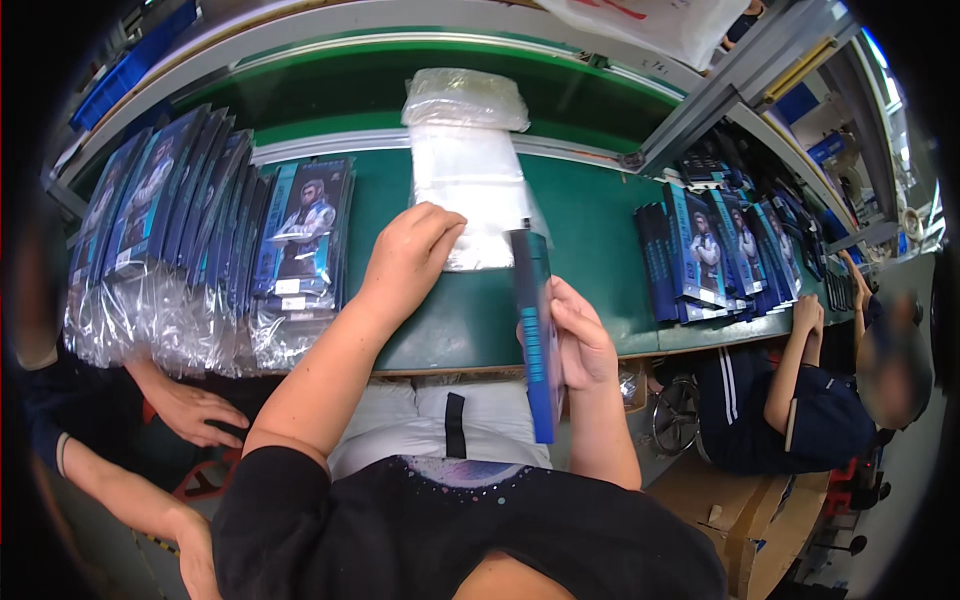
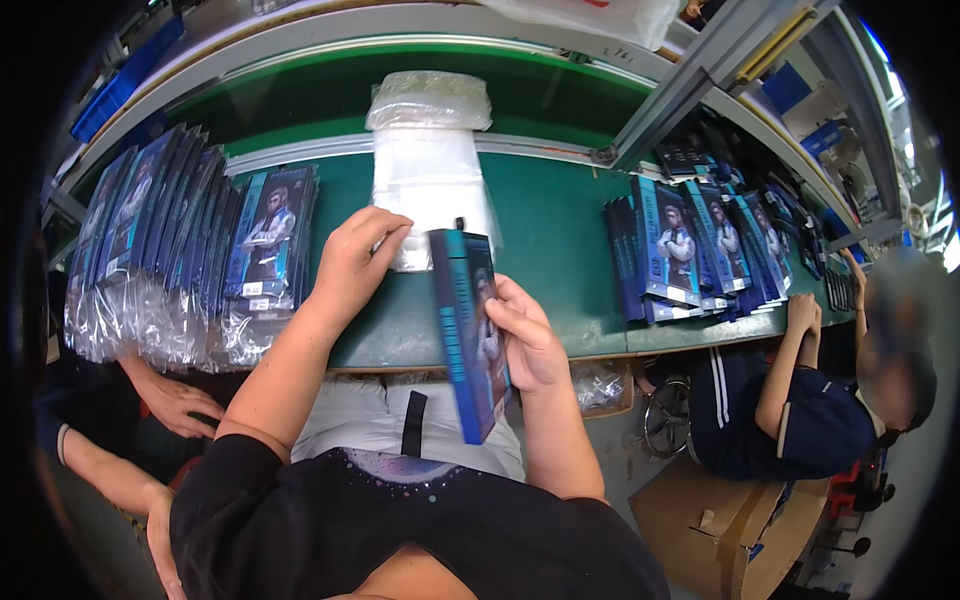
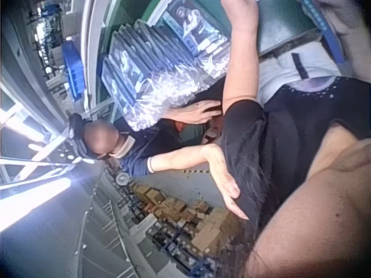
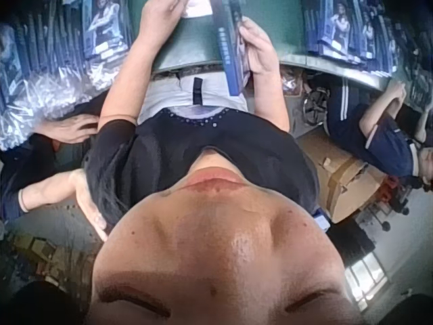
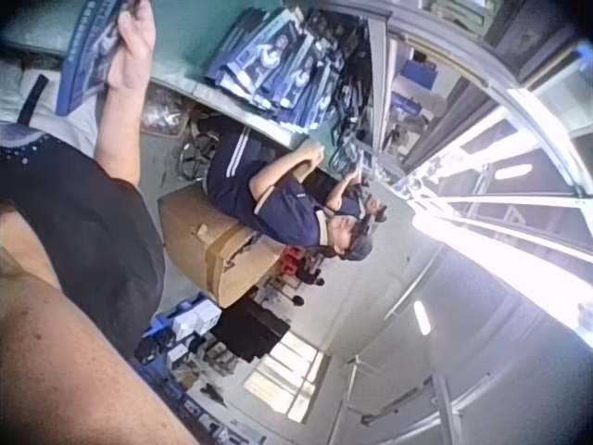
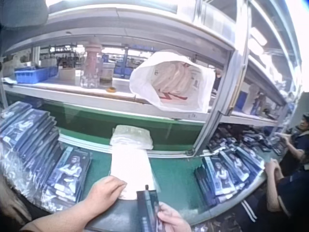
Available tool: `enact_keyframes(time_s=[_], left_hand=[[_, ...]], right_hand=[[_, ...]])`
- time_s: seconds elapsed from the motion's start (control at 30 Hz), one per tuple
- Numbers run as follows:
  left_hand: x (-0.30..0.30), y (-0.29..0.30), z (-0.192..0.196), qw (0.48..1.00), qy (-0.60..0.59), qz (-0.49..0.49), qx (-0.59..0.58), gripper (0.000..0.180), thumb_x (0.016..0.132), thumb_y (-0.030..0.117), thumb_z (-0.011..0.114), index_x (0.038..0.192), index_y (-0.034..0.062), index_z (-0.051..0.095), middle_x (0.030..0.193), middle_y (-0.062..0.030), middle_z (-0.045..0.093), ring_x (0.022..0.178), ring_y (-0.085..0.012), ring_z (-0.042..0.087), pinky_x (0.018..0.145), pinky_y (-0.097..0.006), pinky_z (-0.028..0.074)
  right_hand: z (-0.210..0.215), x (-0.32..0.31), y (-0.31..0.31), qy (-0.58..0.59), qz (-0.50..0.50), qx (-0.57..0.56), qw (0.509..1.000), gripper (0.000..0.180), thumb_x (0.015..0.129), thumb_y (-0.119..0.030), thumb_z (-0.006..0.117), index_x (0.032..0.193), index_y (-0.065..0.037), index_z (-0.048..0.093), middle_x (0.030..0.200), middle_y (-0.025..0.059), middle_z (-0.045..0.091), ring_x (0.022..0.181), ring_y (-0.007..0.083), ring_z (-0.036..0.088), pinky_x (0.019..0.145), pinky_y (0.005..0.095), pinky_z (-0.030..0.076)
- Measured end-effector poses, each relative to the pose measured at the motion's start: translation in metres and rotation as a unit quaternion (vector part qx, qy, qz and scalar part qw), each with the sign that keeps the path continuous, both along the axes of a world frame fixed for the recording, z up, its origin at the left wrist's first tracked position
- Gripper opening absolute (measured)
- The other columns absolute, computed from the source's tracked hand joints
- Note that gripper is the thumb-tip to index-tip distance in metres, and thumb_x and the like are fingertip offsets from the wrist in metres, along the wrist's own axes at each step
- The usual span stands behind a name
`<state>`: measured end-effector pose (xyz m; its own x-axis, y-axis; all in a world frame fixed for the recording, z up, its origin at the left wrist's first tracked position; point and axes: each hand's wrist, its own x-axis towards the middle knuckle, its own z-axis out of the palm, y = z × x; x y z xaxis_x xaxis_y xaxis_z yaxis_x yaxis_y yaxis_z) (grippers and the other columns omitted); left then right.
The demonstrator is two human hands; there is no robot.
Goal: Packaging small blue product boxes into individual plastic sleeves at an industrial workstation.
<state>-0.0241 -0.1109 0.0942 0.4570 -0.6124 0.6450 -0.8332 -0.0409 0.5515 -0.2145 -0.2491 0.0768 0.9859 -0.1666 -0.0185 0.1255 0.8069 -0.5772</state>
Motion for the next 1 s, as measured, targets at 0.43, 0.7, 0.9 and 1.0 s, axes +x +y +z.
enact_keyframes(time_s=[0.43, 0.7, 0.9, 1.0], left_hand=[[0.014, 0.01, 0.006, 0.95, 0.308, -0.036, -0.037, 0.014, 0.074, 0.0, 0.067, 0.088, 0.0033, 0.067, 0.084, -0.0022, 0.06, 0.081, -0.0131, 0.055, 0.067, -0.023, 0.045], [0.018, 0.012, 0.01, 0.901, 0.428, -0.065, -0.023, 0.01, 0.081, 0.005, 0.063, 0.089, -0.0018, 0.065, 0.076, -0.0017, 0.062, 0.069, -0.0068, 0.056, 0.063, -0.021, 0.046], [0.021, 0.021, 0.01, 0.937, 0.344, -0.001, 0.062, 0.013, 0.078, 0.002, 0.062, 0.089, -0.0017, 0.065, 0.077, -0.0044, 0.061, 0.068, -0.0095, 0.056, 0.066, -0.023, 0.046], [0.012, 0.018, 0.014, 0.965, 0.253, -0.032, 0.053, 0.017, 0.075, -0.002, 0.059, 0.091, -0.0009, 0.065, 0.074, -0.0073, 0.058, 0.064, -0.0134, 0.056, 0.061, -0.027, 0.046]], right_hand=[[0.036, 0.045, 0.0, 0.058, 0.052, -0.094, 0.993, 0.062, 0.081, -0.004, 0.064, 0.133, 0.01, 0.035, 0.111, 0.0171, 0.061, 0.094, 0.0191, 0.065, 0.082, 0.0296, 0.053], [0.025, 0.044, -0.01, 0.092, 0.025, -0.171, 0.981, 0.072, 0.078, -0.001, 0.068, 0.138, 0.01, 0.029, 0.116, 0.0194, 0.059, 0.097, 0.0193, 0.063, 0.083, 0.0298, 0.051], [0.021, 0.047, -0.011, 0.079, -0.02, -0.284, 0.955, 0.065, 0.081, -0.002, 0.063, 0.137, 0.008, 0.033, 0.128, 0.0154, 0.051, 0.118, 0.0187, 0.049, 0.1, 0.0296, 0.038], [0.015, 0.044, 0.005, 0.087, -0.129, -0.315, 0.936, 0.065, 0.085, -0.004, 0.06, 0.14, 0.006, 0.028, 0.13, 0.016, 0.048, 0.118, 0.0193, 0.048, 0.1, 0.0296, 0.036]])
